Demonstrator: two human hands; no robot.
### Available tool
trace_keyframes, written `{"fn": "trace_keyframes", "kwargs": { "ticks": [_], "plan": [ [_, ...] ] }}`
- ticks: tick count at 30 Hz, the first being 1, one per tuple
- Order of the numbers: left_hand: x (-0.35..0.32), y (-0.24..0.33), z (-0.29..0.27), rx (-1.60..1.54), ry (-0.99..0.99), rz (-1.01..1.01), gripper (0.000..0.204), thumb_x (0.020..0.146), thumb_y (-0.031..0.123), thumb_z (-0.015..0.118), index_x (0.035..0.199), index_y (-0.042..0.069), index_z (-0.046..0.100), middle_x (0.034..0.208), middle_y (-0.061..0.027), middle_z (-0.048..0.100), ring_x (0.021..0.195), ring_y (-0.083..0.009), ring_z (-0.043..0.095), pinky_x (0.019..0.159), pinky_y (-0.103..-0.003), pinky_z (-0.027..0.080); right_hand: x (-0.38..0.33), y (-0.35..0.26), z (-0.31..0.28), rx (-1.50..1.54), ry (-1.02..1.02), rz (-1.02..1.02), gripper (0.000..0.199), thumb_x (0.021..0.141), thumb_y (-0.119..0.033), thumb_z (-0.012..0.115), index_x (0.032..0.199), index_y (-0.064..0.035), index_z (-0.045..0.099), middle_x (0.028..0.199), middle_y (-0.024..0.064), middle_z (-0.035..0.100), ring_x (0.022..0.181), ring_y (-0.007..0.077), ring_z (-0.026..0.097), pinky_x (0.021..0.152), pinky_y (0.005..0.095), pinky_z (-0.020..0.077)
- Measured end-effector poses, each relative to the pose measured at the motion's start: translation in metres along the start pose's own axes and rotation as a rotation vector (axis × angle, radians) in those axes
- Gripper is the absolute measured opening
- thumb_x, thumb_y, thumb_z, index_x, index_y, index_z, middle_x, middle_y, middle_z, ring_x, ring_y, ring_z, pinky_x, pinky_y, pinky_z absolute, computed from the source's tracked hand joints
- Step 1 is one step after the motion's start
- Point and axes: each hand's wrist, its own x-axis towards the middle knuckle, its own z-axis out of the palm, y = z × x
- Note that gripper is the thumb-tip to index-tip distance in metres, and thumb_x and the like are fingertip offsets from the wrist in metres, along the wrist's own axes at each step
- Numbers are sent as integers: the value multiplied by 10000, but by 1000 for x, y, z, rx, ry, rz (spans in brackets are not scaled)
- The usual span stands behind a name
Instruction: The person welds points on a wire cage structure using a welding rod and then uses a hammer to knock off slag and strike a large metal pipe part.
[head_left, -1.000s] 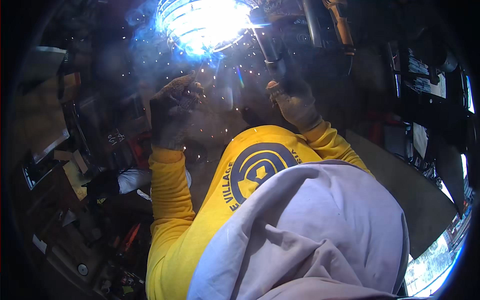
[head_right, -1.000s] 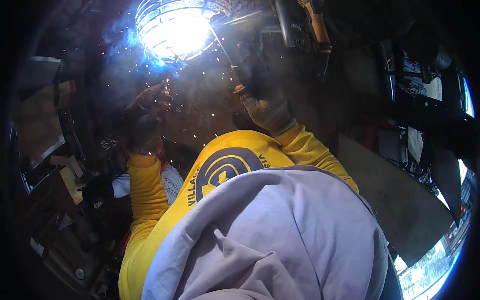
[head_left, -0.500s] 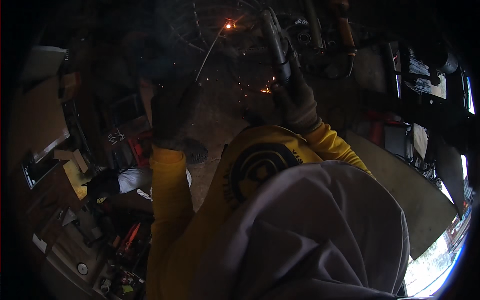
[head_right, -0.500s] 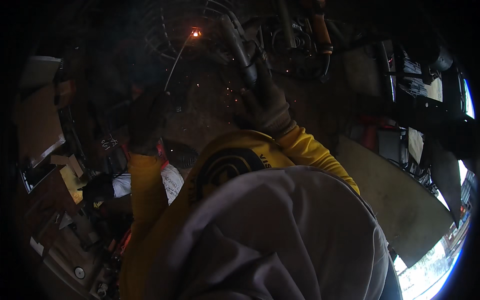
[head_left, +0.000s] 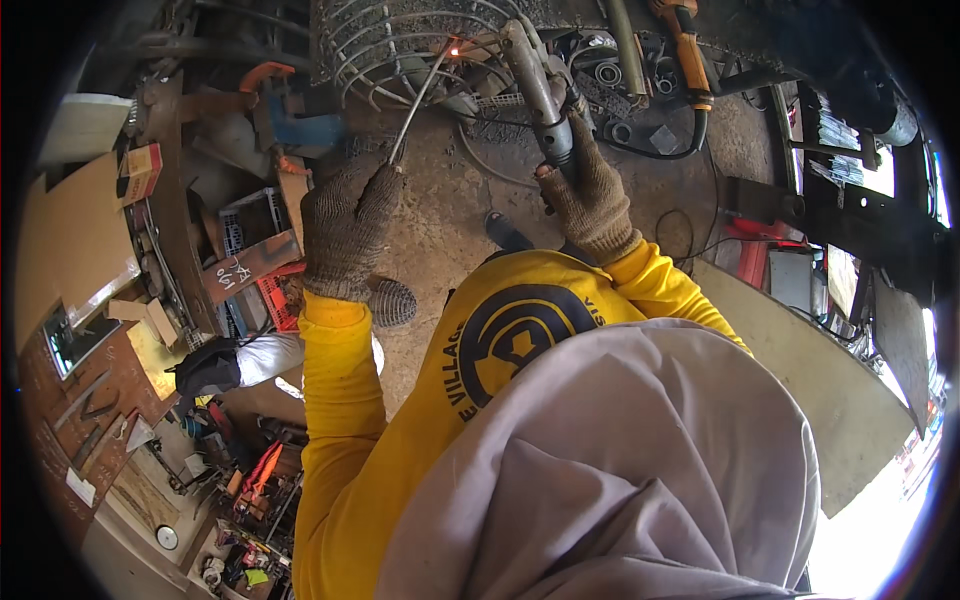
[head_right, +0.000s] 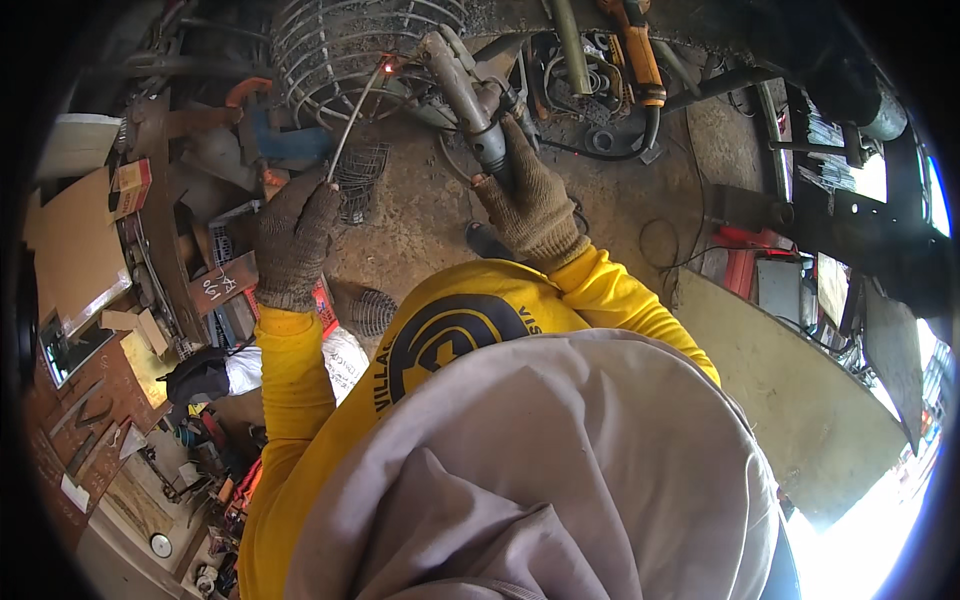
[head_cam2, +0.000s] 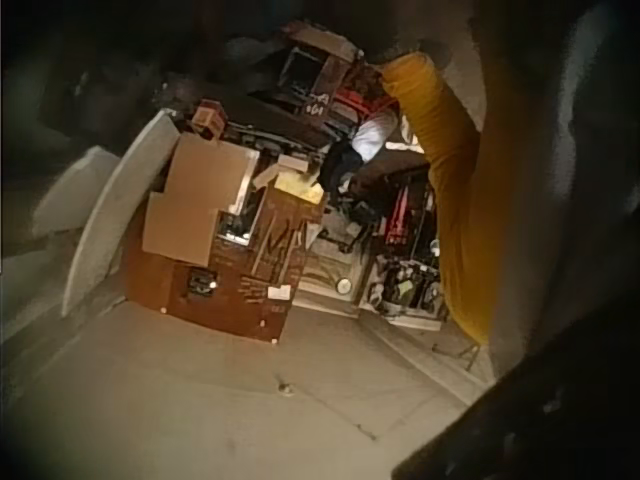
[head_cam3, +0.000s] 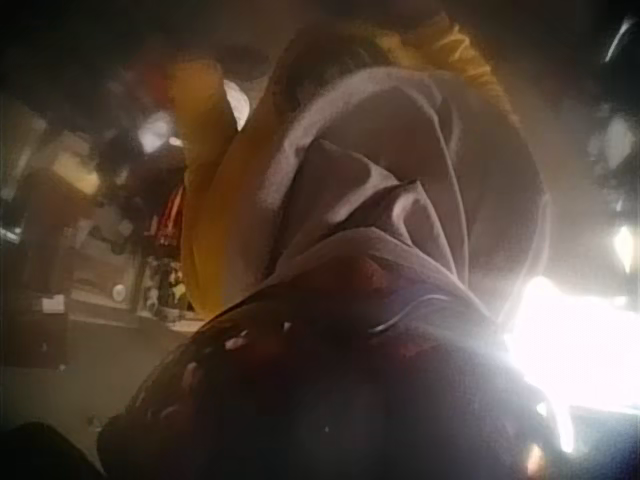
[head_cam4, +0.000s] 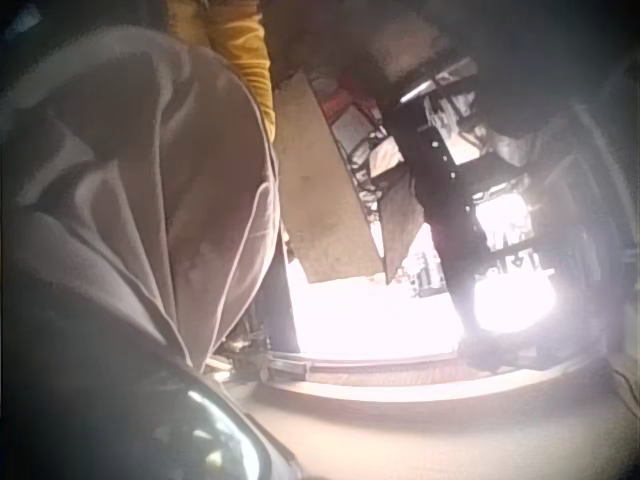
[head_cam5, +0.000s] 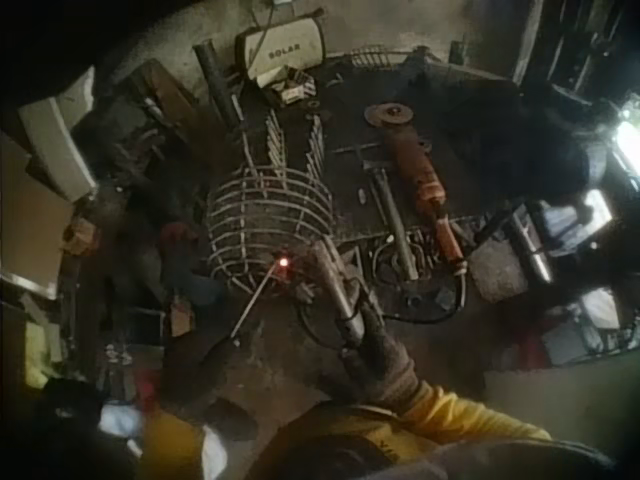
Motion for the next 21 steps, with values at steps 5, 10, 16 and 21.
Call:
{"fn": "trace_keyframes", "kwargs": {
  "ticks": [5, 10, 16, 21],
  "plan": [
    [2, 19, 2, -89, 39, -155, 283, 942, 196, 736, 1131, -14, 729, 969, -86, 734, 858, -127, 671, 761, -289, 538, 8, 9, 2, 102, 6, -233, 760, 972, -179, 688, 1608, -77, 285, 930, 77, 704, 748, 120, 669, 693, 292, 552],
    [4, 15, -2, -26, 5, -17, 314, 942, 151, 730, 1224, 12, 722, 1015, -97, 763, 875, -130, 691, 786, -295, 556, 6, -10, -3, 107, -27, -80, 698, 967, -141, 682, 1572, -53, 347, 1271, 155, 641, 1002, 201, 675, 851, 309, 555],
    [-2, 12, -2, -355, 2, -175, 342, 913, 82, 711, 1240, -17, 702, 1016, -81, 754, 858, -122, 690, 763, -237, 552, 1, 8, 0, 94, -67, -76, 626, 958, -183, 709, 1505, -23, 452, 1347, 185, 631, 955, 207, 728, 804, 340, 574],
    [-5, 13, 3, -450, 47, -183, 290, 912, 75, 704, 1188, -12, 715, 1044, -89, 744, 887, -151, 698, 743, -267, 558, 6, 20, 8, 131, 58, -332, 645, 990, -117, 668, 1558, -40, 373, 914, 21, 659, 713, 73, 596, 624, 261, 514]
  ]
}}
